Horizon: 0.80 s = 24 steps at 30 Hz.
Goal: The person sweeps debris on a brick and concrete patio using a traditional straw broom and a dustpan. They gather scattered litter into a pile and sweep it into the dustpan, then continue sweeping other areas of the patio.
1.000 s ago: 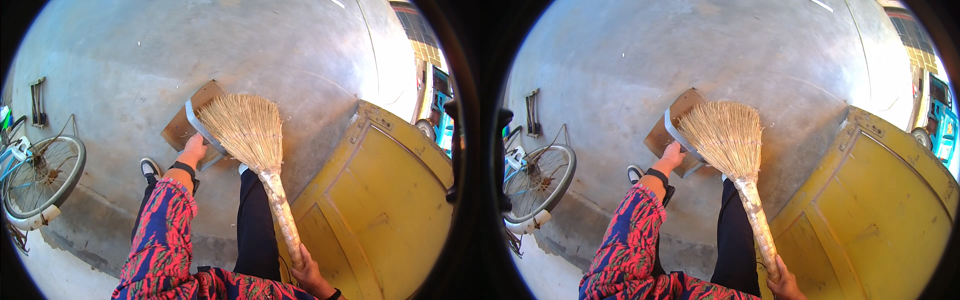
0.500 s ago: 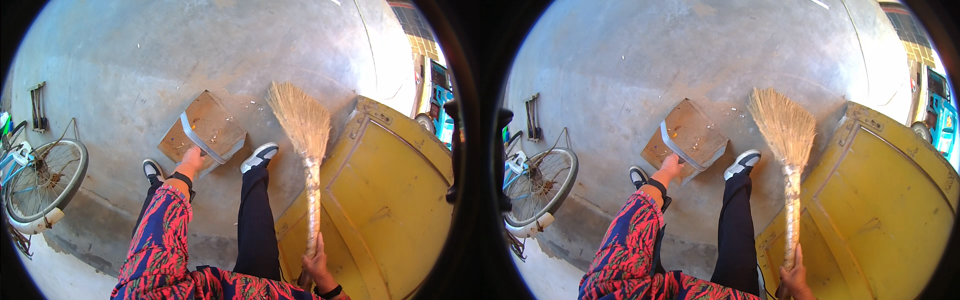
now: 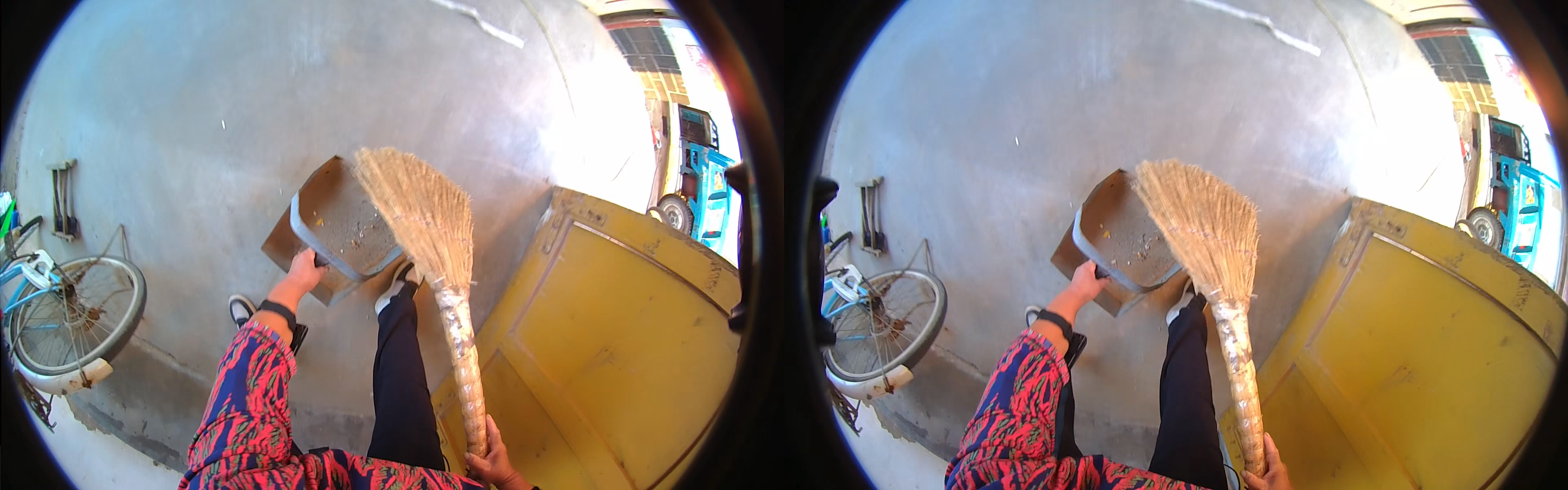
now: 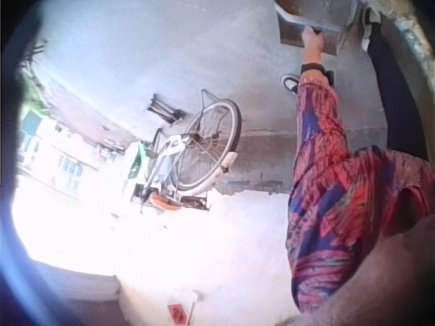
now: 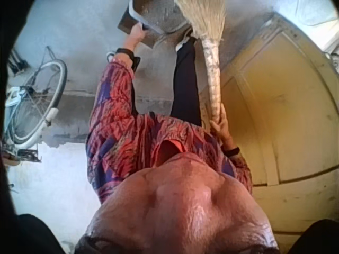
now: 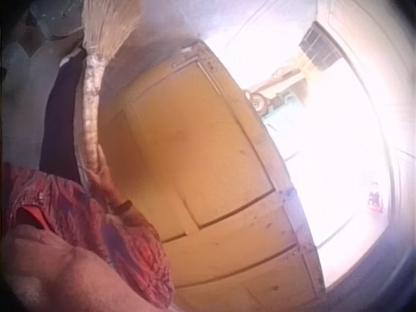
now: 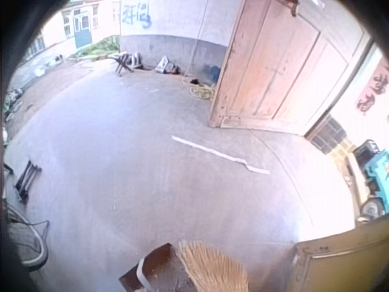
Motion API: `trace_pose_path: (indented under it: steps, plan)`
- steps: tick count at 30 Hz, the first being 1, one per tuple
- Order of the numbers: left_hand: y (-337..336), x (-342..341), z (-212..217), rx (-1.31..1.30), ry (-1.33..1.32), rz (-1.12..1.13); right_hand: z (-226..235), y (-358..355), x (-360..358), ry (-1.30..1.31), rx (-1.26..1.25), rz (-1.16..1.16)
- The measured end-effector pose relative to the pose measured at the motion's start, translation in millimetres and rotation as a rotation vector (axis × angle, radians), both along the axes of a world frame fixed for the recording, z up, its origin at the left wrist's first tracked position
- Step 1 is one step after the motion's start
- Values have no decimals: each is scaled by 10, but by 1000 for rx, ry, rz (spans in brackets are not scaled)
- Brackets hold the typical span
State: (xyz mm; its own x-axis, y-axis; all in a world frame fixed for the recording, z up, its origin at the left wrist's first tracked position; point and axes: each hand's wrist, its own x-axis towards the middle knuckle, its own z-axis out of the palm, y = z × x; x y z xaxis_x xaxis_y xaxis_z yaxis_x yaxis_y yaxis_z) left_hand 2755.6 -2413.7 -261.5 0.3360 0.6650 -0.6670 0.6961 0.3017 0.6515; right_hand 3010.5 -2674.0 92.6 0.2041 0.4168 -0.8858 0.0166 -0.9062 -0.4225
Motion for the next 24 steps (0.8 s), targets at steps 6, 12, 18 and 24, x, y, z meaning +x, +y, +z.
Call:
trace_pose_path:
  steps: [6,12,18,24]
  plan:
    - [565,-70,1101,156,30,344,15,435,317,8,149,-229]
    - [663,-441,2724,331,-421,768,295,734,662,-126,557,-120]
    - [1414,-456,3496,399,-387,902,254,1170,1048,257,436,-636]
    - [1497,-791,3710,394,-609,980,114,1395,1296,859,135,-1034]
